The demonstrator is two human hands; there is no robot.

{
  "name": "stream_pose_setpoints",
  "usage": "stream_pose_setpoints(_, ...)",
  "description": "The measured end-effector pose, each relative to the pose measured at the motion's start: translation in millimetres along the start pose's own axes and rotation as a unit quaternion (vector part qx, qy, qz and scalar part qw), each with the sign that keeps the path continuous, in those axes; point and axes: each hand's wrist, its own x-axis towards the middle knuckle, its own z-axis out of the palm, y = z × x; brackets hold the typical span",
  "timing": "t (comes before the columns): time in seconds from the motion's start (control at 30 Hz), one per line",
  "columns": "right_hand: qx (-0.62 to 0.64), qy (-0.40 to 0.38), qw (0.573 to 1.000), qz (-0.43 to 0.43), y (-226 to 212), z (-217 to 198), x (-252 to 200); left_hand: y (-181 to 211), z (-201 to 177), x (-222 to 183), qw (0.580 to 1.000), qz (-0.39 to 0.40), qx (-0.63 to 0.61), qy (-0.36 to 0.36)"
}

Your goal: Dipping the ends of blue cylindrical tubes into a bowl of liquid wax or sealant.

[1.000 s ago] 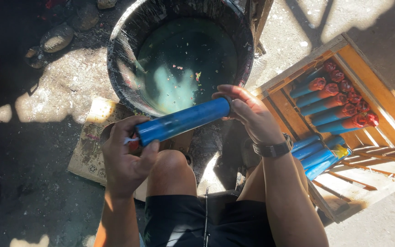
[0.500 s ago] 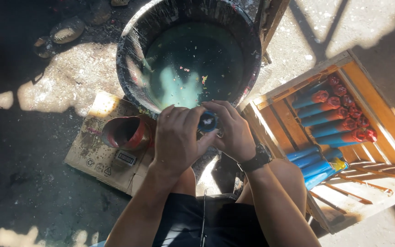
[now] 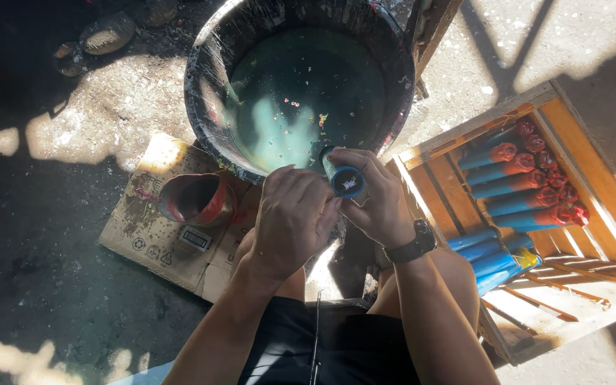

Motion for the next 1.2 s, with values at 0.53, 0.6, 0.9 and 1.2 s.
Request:
stream_pose_setpoints(0.53, 0.019, -0.025, 0.999, 0.011, 1, 1, -1, -3, 1, -3, 1.000, -0.006, -0.017, 0.020)
stream_pose_setpoints(0.6, 0.023, -0.029, 0.999, 0.011, 0, 0, 1, -2, 1, -2, 0.999, -0.011, -0.026, 0.027)
stream_pose_setpoints(0.9, 0.012, -0.017, 1.000, 0.024, 7, 1, -3, -5, 2, -5, 0.998, -0.041, -0.039, 0.011)
stream_pose_setpoints(1.2, -0.118, -0.029, 0.993, -0.002, 11, 8, -5, -4, -1, 6, 0.990, -0.053, 0.126, -0.035)
